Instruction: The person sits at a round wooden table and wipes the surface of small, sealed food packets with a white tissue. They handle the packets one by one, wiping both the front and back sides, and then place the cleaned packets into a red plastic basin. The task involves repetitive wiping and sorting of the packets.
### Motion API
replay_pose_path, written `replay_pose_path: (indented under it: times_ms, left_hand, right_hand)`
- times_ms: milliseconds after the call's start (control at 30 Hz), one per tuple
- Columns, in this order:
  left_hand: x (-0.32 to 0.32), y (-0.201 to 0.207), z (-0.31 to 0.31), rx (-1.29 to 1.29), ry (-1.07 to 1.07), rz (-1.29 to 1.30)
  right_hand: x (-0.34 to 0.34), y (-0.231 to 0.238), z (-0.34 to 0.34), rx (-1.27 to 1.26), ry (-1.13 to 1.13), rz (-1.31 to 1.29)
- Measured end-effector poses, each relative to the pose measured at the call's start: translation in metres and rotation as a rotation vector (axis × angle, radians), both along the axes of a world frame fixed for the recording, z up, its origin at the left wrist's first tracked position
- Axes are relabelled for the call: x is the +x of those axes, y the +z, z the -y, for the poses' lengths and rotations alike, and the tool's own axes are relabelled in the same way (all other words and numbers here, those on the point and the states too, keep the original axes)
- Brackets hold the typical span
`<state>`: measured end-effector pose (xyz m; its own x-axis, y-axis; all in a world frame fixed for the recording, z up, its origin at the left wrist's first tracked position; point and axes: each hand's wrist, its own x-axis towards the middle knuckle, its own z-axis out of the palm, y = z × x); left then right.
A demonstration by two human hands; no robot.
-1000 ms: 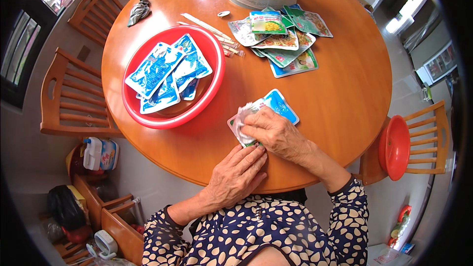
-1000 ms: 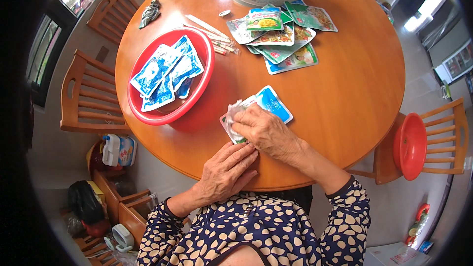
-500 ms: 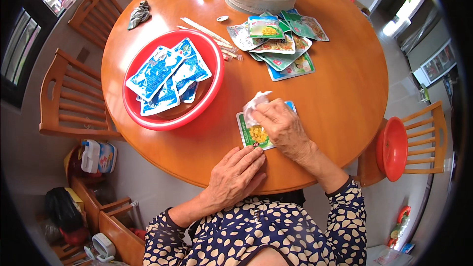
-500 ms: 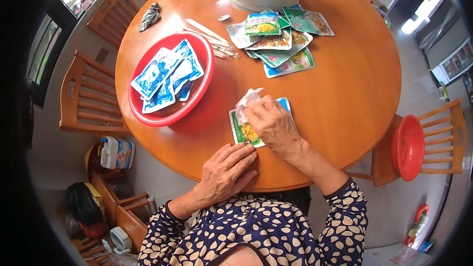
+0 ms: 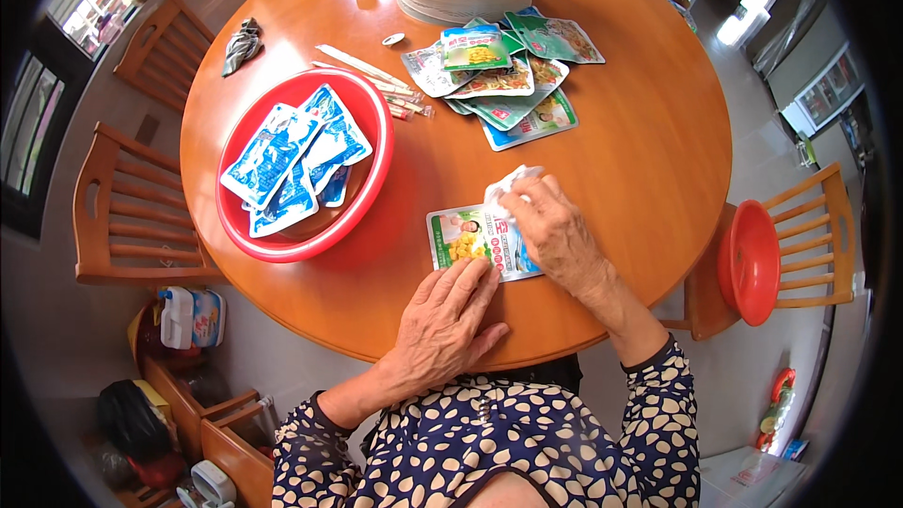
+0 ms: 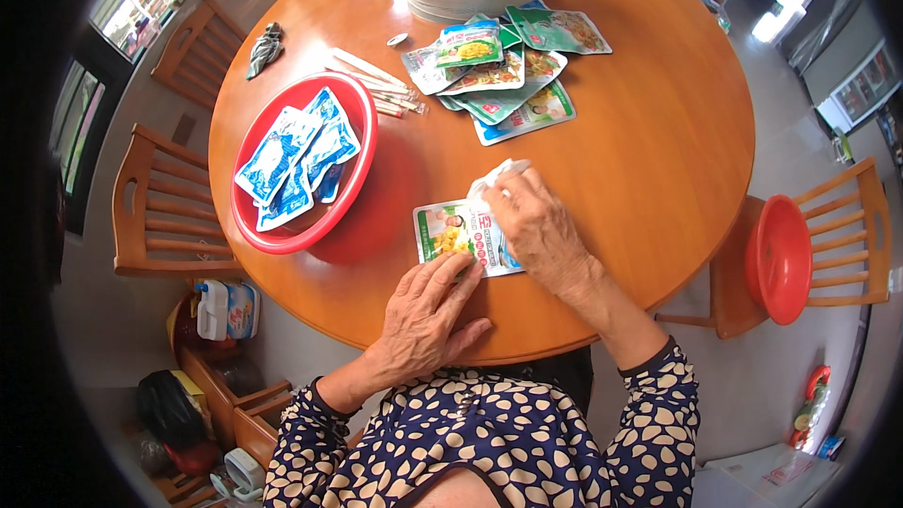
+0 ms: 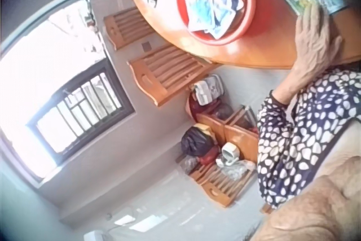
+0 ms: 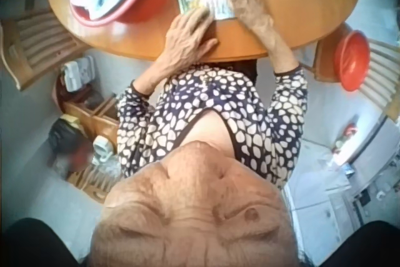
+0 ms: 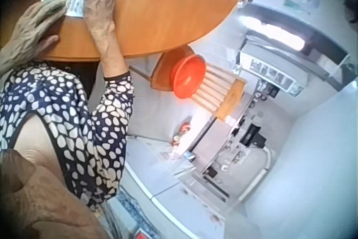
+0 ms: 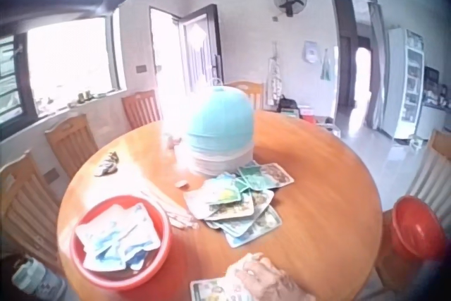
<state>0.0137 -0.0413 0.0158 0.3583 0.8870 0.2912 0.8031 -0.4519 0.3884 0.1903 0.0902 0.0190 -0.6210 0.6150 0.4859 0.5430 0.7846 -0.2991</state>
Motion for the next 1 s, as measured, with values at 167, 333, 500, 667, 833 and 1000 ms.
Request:
replay_pose_path:
  times_ms: [167,333,500,667,833,1000]
  left_hand:
    - [0.000,0.000,0.002,0.001,-0.003,-0.070]
    - [-0.001,-0.002,0.001,0.008,0.007,-0.088]
    - [0.000,0.005,-0.001,0.017,-0.008,-0.059]
    - [-0.004,0.009,-0.020,-0.007,0.075,0.157]
    - [-0.016,0.006,-0.045,-0.114,0.097,0.197]
    - [-0.018,0.020,-0.058,-0.120,0.160,0.112]
  right_hand:
    - [0.016,-0.004,-0.013,0.037,-0.103,-0.077]
    - [0.009,0.000,0.006,-0.059,0.026,-0.019]
    - [0.018,-0.012,-0.004,0.087,-0.227,-0.084]
    - [0.010,-0.006,0.013,0.007,0.135,-0.136]
    - [0.026,-0.006,0.022,-0.097,0.294,-0.060]
    - [0.053,0.004,0.035,-0.360,0.455,-0.031]
